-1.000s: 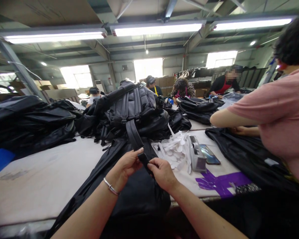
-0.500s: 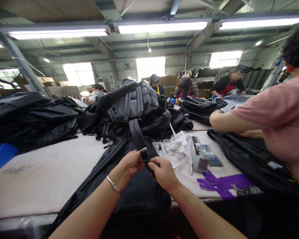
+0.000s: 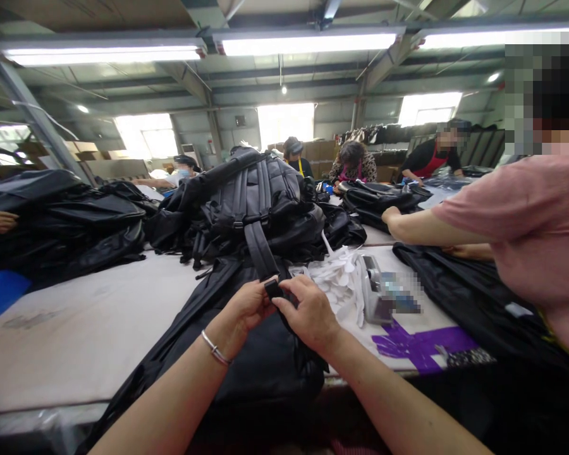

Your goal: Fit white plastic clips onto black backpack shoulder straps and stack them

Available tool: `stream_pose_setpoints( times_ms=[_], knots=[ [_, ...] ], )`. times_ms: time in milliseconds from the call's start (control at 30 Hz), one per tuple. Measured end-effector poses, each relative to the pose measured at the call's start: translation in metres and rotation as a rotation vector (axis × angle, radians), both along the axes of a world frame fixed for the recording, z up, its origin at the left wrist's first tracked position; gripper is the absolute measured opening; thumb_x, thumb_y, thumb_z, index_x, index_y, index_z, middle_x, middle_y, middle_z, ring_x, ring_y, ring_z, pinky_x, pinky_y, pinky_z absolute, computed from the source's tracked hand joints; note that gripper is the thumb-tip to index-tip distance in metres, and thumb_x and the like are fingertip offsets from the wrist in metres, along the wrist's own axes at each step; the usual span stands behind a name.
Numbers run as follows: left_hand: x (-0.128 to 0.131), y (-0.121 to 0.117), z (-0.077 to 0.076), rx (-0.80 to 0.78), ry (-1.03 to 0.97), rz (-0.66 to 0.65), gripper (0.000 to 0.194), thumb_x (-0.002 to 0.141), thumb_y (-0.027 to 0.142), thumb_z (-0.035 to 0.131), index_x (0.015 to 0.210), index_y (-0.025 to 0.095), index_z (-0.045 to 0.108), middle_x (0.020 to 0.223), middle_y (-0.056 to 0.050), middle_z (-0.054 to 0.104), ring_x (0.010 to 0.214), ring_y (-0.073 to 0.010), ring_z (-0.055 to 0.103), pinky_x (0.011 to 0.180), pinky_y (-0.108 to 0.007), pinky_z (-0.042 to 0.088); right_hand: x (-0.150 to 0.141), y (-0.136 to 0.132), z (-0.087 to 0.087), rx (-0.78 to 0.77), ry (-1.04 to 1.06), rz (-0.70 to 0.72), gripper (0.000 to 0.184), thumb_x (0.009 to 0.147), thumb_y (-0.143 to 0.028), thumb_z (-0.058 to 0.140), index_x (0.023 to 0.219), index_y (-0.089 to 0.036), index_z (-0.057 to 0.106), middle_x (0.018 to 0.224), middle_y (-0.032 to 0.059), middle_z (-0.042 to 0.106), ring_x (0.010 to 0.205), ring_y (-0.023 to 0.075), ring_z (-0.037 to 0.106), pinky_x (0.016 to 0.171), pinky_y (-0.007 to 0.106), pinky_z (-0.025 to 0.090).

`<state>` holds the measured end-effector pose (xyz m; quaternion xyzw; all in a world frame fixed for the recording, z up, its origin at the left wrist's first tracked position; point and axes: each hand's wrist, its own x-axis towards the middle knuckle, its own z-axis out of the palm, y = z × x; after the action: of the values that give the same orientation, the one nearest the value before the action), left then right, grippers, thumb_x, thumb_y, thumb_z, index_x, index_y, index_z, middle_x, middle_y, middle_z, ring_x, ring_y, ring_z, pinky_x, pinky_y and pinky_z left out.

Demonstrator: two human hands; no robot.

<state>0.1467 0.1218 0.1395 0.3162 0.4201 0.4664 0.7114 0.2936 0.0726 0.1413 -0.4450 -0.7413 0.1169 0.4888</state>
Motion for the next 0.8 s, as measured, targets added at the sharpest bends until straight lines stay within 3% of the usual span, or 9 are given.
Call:
stream_pose_setpoints(
  times_ms=[100, 233, 333, 467, 533, 633, 733, 800],
  knots=[
    [0.001, 0.0, -0.003, 0.017, 0.015, -0.009, 0.025, 0.064, 0.028, 0.079, 0.077, 0.014, 0.063, 0.064, -0.001, 0.063, 0.054, -0.0108, 0.057, 0.051, -0.022, 0.047, -0.004, 0.005, 0.012, 0.023, -0.105, 0.032, 0.004, 0.081, -0.021, 0.063, 0.079, -0.021, 0.066, 0.08, 0.0032, 0.059, 0.079, 0.0184, 0.055, 0.073, 0.03, 0.044],
    [0.004, -0.005, -0.01, 0.062, 0.069, 0.005, 0.027, 0.059, 0.026, 0.081, 0.076, 0.014, 0.063, 0.059, 0.002, 0.059, 0.051, -0.0106, 0.054, 0.05, -0.022, 0.045, -0.009, 0.016, 0.018, -0.072, -0.089, 0.053, 0.021, 0.081, -0.025, 0.061, 0.061, -0.02, 0.059, 0.069, 0.0012, 0.055, 0.068, 0.015, 0.051, 0.066, 0.028, 0.04],
    [0.007, -0.009, -0.012, 0.181, 0.167, 0.043, 0.028, 0.062, 0.031, 0.079, 0.077, 0.014, 0.063, 0.06, 0.001, 0.06, 0.05, -0.0108, 0.053, 0.049, -0.023, 0.045, -0.012, 0.025, 0.023, -0.311, 0.126, 0.034, 0.027, 0.077, -0.031, 0.062, 0.055, -0.018, 0.054, 0.056, -0.0019, 0.049, 0.056, 0.0117, 0.045, 0.054, 0.025, 0.036],
    [0.007, -0.011, -0.007, 0.333, 0.303, 0.078, 0.034, 0.066, 0.043, 0.076, 0.079, 0.014, 0.064, 0.061, -0.001, 0.062, 0.048, -0.0108, 0.052, 0.044, -0.021, 0.041, -0.011, 0.035, 0.03, -0.812, 0.514, 0.174, 0.029, 0.074, -0.038, 0.064, 0.058, -0.018, 0.049, 0.047, -0.0063, 0.039, 0.04, 0.0066, 0.033, 0.039, 0.021, 0.021],
    [0.005, -0.01, -0.002, 0.314, 0.328, 0.077, 0.037, 0.063, 0.044, 0.078, 0.079, 0.014, 0.064, 0.06, -0.002, 0.062, 0.048, -0.0113, 0.053, 0.045, -0.021, 0.042, -0.007, 0.038, 0.029, -0.933, 0.641, 0.258, 0.03, 0.074, -0.041, 0.066, 0.064, -0.018, 0.049, 0.05, -0.0055, 0.043, 0.039, 0.0059, 0.036, 0.037, 0.019, 0.019],
    [0.002, -0.009, 0.006, 0.261, 0.295, 0.084, 0.037, 0.059, 0.042, 0.08, 0.076, 0.015, 0.063, 0.058, 0.0, 0.06, 0.048, -0.0112, 0.053, 0.048, -0.024, 0.047, 0.001, 0.039, 0.02, -0.829, 0.622, 0.302, 0.035, 0.077, -0.05, 0.063, 0.071, -0.016, 0.055, 0.06, -0.0014, 0.054, 0.045, 0.0075, 0.047, 0.04, 0.019, 0.028],
    [-0.002, -0.006, 0.014, 0.255, 0.263, 0.097, 0.035, 0.058, 0.039, 0.081, 0.072, 0.015, 0.061, 0.055, 0.002, 0.058, 0.048, -0.0111, 0.053, 0.05, -0.025, 0.049, 0.009, 0.035, 0.005, -0.644, 0.419, 0.195, 0.038, 0.079, -0.052, 0.06, 0.07, -0.016, 0.059, 0.063, 0.0001, 0.058, 0.054, 0.0104, 0.053, 0.049, 0.022, 0.038],
    [-0.004, -0.005, 0.019, 0.262, 0.259, 0.091, 0.034, 0.058, 0.038, 0.081, 0.072, 0.015, 0.06, 0.055, 0.002, 0.057, 0.049, -0.0116, 0.054, 0.051, -0.026, 0.049, 0.014, 0.03, -0.006, -0.605, 0.265, 0.188, 0.035, 0.08, -0.049, 0.06, 0.07, -0.016, 0.062, 0.064, 0.0004, 0.061, 0.06, 0.0126, 0.056, 0.056, 0.024, 0.042]
  ],
)
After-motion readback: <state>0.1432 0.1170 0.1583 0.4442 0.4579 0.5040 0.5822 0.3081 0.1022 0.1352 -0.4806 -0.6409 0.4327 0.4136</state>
